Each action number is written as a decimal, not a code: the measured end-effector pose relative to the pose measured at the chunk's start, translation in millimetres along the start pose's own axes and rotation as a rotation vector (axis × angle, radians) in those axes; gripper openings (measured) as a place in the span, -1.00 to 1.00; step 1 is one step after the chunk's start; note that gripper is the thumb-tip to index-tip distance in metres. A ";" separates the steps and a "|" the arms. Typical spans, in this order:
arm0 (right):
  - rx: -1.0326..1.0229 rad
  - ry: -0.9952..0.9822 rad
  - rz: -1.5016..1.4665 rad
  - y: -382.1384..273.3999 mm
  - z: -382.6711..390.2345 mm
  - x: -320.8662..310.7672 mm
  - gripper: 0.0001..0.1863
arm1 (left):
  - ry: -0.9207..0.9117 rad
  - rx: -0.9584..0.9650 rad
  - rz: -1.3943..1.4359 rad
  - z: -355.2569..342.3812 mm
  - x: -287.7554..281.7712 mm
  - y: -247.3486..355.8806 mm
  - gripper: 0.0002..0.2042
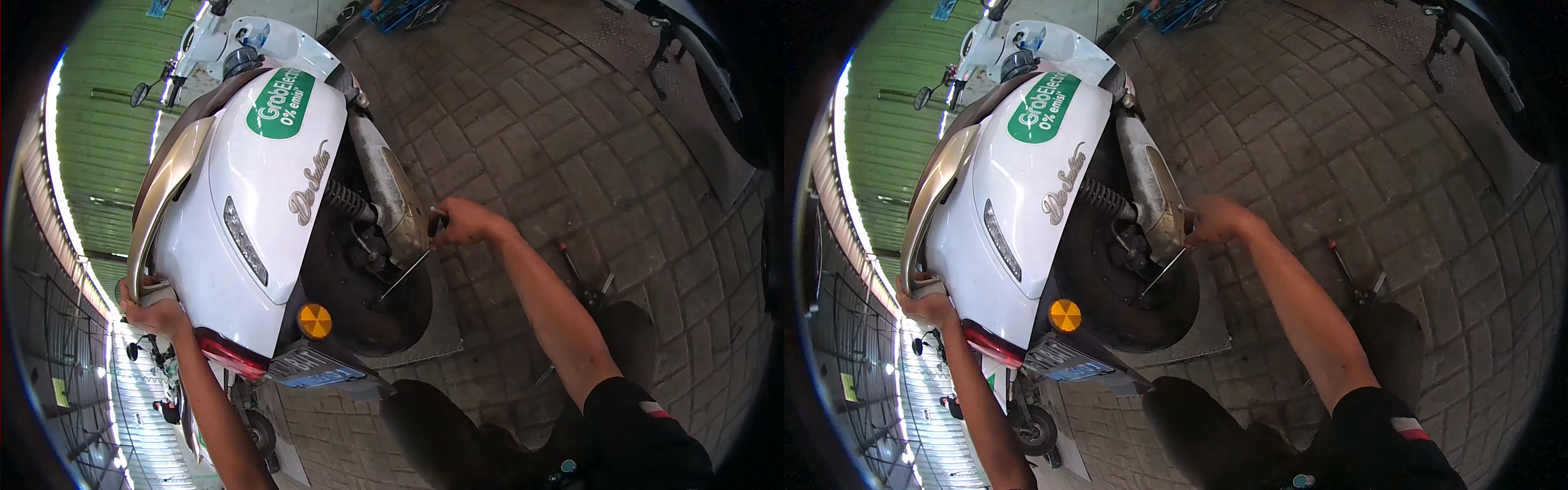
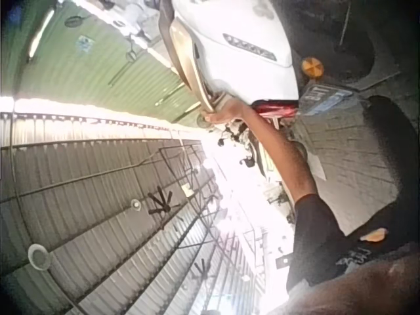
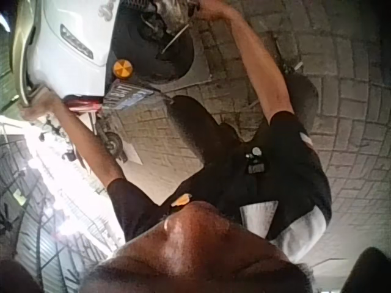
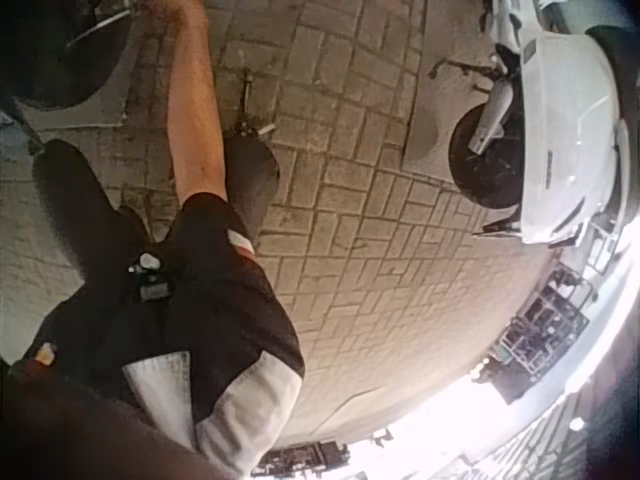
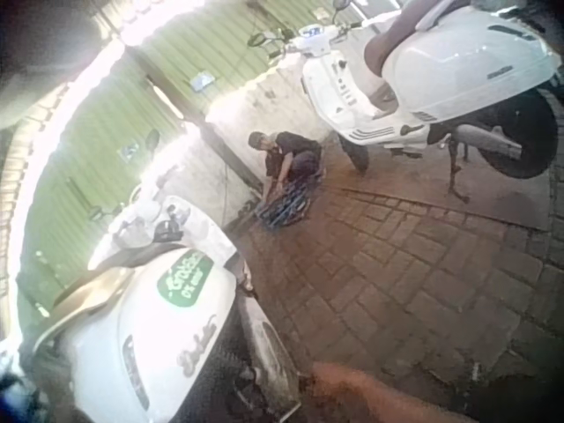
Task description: The person selects a tool from a blue toolbox, walks to a white electric scooter, and uses the tool to tighten or loosen components on the rear wheel assembly. The person then picks up a different tool from the ground and continues to work on the rear of the scooter near the license plate.
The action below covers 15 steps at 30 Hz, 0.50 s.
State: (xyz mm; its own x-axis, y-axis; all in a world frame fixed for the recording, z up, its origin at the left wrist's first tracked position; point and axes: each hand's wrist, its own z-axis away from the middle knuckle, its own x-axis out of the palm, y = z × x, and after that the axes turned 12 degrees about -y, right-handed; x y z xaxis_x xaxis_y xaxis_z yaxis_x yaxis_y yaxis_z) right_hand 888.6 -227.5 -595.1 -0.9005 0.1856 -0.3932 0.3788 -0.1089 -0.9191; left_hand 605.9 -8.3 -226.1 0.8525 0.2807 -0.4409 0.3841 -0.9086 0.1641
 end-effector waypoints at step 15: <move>0.018 -0.049 -0.067 -0.4 1.9 -1.1 -0.60 | 0.016 -0.021 0.039 0.4 2.0 -1.4 -0.38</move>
State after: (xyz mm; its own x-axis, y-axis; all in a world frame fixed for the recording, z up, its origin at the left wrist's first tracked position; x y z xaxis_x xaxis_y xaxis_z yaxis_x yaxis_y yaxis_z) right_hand 889.1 -229.5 -594.2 -0.9335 0.1446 -0.3282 0.3136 -0.1150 -0.9426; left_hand 606.9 -6.7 -227.6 0.8723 0.2504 -0.4200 0.3577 -0.9124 0.1989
